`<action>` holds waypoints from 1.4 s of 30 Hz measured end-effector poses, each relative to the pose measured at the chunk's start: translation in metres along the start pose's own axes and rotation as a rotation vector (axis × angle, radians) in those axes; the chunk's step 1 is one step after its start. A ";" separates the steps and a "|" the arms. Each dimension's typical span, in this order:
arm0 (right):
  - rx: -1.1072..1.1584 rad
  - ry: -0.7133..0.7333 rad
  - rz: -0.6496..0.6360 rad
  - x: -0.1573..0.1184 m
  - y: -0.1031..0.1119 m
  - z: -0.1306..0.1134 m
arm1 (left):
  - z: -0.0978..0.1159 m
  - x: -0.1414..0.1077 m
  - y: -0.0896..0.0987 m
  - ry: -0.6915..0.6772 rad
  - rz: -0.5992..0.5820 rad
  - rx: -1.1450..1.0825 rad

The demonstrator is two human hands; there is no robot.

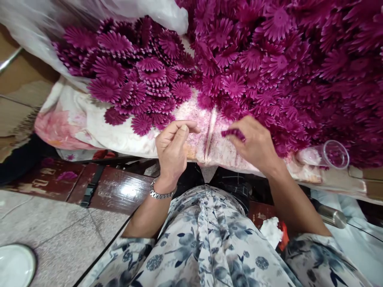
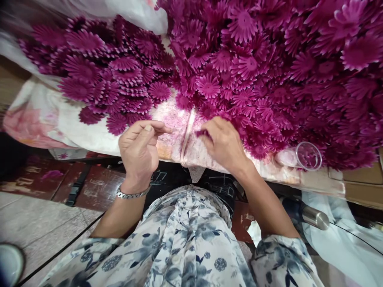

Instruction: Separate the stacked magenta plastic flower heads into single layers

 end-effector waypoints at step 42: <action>-0.017 0.203 -0.187 0.035 -0.032 -0.055 | 0.017 0.005 0.061 -0.077 0.223 -0.036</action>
Point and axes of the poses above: each hand's wrist, its own x-axis towards the middle knuckle, its own y-axis out of the back of the hand, z = x × y, the point moved 10 cm from there along x, towards the middle knuckle, and after that the axes turned 14 degrees about -y, right-handed, at the moved point
